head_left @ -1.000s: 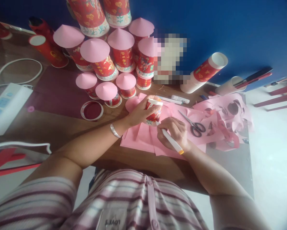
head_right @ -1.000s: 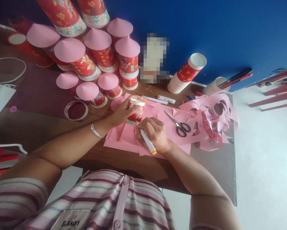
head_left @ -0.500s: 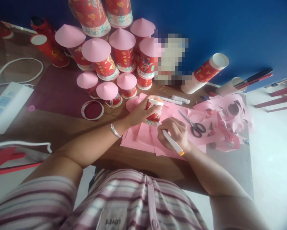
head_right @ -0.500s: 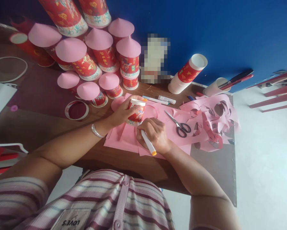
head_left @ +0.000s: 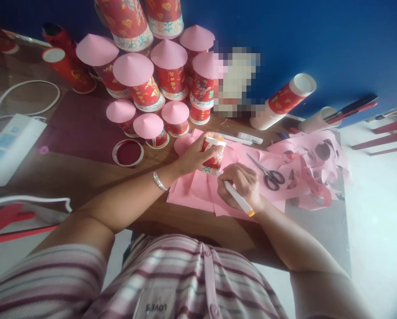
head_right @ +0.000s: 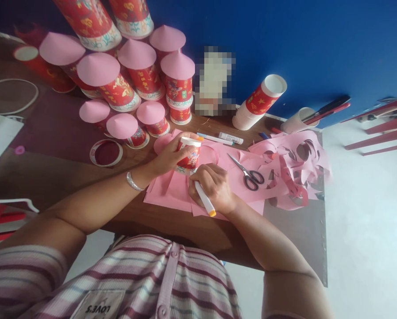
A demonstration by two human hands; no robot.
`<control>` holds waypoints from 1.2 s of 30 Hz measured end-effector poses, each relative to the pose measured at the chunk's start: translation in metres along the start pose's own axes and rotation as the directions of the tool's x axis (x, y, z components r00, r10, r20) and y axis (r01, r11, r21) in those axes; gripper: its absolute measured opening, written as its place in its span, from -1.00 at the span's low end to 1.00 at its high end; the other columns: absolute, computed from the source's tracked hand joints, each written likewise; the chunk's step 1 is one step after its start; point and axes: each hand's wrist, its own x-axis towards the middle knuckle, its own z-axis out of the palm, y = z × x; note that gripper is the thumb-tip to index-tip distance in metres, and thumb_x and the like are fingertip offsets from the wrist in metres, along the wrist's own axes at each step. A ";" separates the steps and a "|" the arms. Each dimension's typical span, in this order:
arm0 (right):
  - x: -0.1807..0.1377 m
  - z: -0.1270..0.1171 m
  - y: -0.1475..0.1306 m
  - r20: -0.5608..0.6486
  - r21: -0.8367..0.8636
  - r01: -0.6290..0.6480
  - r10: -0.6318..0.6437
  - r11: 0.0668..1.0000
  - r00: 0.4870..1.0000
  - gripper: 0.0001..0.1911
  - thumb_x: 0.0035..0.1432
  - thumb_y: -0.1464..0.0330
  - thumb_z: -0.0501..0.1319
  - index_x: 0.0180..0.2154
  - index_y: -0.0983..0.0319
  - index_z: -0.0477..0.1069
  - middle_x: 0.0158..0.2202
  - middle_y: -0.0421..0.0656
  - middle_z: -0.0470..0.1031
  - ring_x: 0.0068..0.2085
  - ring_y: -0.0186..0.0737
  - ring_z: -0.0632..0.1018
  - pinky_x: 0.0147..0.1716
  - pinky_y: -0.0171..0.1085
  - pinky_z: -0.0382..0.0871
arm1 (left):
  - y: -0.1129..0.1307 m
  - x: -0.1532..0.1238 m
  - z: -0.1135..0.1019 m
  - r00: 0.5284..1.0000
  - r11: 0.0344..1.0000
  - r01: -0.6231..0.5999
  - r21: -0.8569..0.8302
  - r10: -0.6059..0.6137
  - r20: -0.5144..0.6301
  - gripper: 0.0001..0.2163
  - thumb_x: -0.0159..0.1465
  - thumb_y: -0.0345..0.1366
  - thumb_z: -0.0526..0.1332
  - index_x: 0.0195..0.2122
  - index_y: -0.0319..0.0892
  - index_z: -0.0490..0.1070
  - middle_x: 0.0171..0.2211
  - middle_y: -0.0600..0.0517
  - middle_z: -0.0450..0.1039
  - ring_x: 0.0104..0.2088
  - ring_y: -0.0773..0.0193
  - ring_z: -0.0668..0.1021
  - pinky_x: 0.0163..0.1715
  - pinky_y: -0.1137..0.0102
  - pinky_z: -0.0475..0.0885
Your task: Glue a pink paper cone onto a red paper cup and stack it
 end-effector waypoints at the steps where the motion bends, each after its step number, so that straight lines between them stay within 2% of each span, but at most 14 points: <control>1: 0.000 0.000 0.000 -0.004 0.002 0.002 -0.002 1.000 1.000 -0.74 0.15 0.59 0.19 -0.26 0.11 0.28 -0.49 -0.31 0.39 -0.52 -0.28 0.44 -0.47 -0.27 0.37 | 0.000 0.000 0.000 1.000 1.000 -0.003 0.004 0.003 0.002 -0.59 0.30 -0.04 0.36 0.07 -0.13 0.38 -0.12 -0.02 0.50 -0.17 0.24 0.54 -0.16 0.33 0.54; 16: 0.000 0.000 -0.002 -0.003 0.014 0.002 -0.002 1.000 1.000 -0.75 0.15 0.58 0.18 -0.24 0.11 0.29 -0.49 -0.30 0.41 -0.51 -0.25 0.46 -0.46 -0.26 0.41 | -0.001 0.001 -0.001 1.000 0.999 -0.029 0.046 0.028 0.007 -0.62 0.34 -0.02 0.32 0.06 -0.10 0.38 -0.10 -0.04 0.52 -0.14 0.20 0.57 -0.15 0.29 0.56; 22: -0.001 0.000 -0.002 0.012 0.038 0.004 -0.004 0.999 1.000 -0.74 0.14 0.58 0.19 -0.22 0.11 0.30 -0.47 -0.30 0.43 -0.50 -0.25 0.47 -0.44 -0.26 0.43 | -0.002 0.000 0.000 1.000 1.000 0.014 -0.009 -0.014 0.015 -0.58 0.32 0.02 0.34 0.08 -0.08 0.36 -0.20 0.00 0.51 -0.20 0.19 0.57 -0.22 0.28 0.56; 36: 0.001 0.000 -0.001 0.020 0.020 0.017 -0.017 1.000 1.000 -0.76 0.21 0.57 0.18 -0.23 0.11 0.28 -0.46 -0.30 0.43 -0.50 -0.29 0.47 -0.44 -0.26 0.46 | -0.004 0.001 -0.001 0.999 0.999 -0.042 0.019 0.042 0.008 -0.57 0.32 0.04 0.35 0.07 -0.12 0.38 -0.12 -0.03 0.51 -0.18 0.23 0.55 -0.19 0.31 0.54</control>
